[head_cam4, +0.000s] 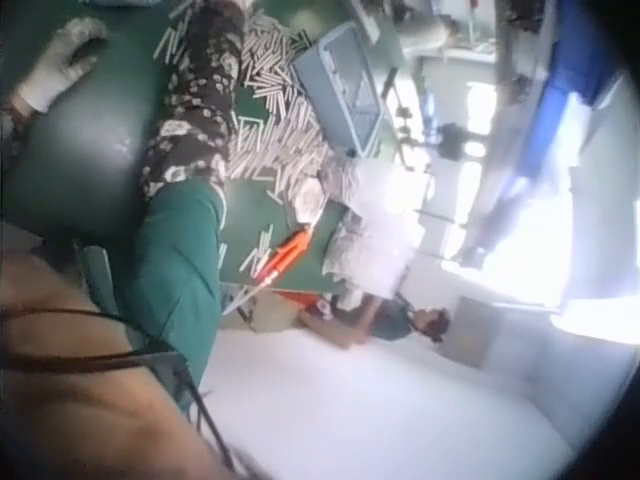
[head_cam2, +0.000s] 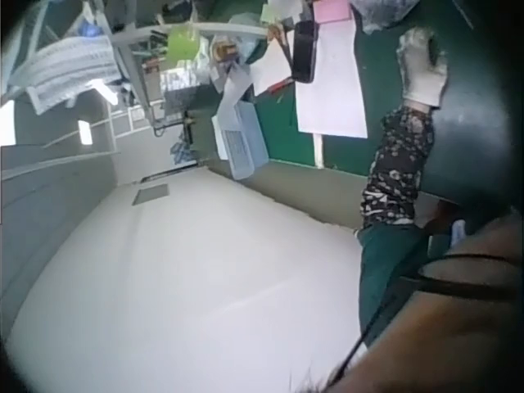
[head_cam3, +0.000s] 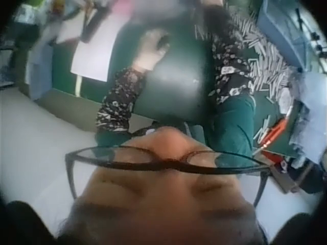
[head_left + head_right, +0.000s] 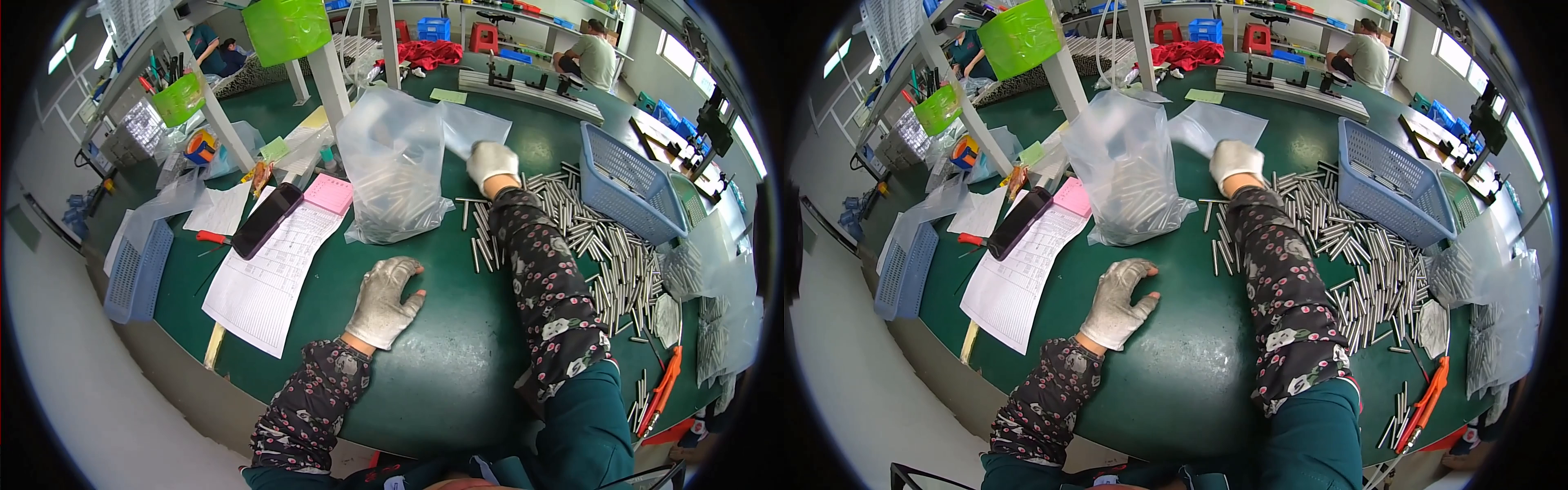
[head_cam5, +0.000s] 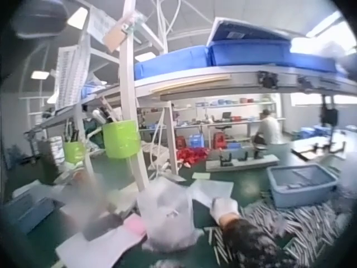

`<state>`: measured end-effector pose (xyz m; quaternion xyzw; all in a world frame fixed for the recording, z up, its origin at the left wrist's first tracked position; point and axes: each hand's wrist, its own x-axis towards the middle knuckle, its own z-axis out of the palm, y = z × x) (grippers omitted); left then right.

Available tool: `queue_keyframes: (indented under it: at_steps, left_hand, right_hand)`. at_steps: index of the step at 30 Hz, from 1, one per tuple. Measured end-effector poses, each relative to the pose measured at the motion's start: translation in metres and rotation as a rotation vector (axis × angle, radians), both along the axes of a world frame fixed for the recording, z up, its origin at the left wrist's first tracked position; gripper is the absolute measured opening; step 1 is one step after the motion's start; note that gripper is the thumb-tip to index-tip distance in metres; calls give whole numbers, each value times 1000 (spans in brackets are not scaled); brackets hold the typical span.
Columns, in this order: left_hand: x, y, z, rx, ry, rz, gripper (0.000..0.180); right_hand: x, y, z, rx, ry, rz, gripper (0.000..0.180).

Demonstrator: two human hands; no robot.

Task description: Organizing and bundling small metal rods at a manufacturing workstation.

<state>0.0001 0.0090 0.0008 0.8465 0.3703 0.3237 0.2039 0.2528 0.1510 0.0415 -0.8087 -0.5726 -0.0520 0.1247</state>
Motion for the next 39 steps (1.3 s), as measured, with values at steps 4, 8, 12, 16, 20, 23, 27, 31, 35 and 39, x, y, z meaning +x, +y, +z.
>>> queue_keyframes:
  at_steps: [4, 8, 12, 16, 20, 23, 27, 31, 35, 39]
  left_hand:
    - [0, 0, 0, -32, -29, -29, 35]
    - [-2, 2, -5, -29, -68, -30, 33]
    - [-3, 5, -13, 42, -293, -50, 31]
    - [28, -12, 5, -238, -557, -132, 32]
    - [65, -35, 44, -743, -645, -70, 37]
    - [74, -51, 43, -724, -510, -39, 33]
    - [68, -75, 46, -778, -509, -61, 25]
    - [58, -90, 53, -815, -575, -76, 26]
    - [54, -89, 51, -623, -364, -81, 35]
    - [52, -90, 51, -626, -433, 126, 40]
  right_hand:
    - [47, -14, 34, 370, 463, -274, 35]
    - [67, -58, 53, 471, 526, -59, 38]
    - [34, -135, 64, 388, 749, 171, 46]
    - [-4, -201, 41, 347, 1007, 310, 45]
    - [-28, -246, 32, 48, 840, 384, 41]
    - [-29, -261, 41, -125, 935, 472, 52]
    - [-36, -267, 54, -122, 956, 357, 42]
    - [-40, -273, 61, -163, 873, 313, 33]
    - [-42, -278, 54, -80, 543, 353, 37]
    - [-51, -283, 54, -77, 579, 366, 40]
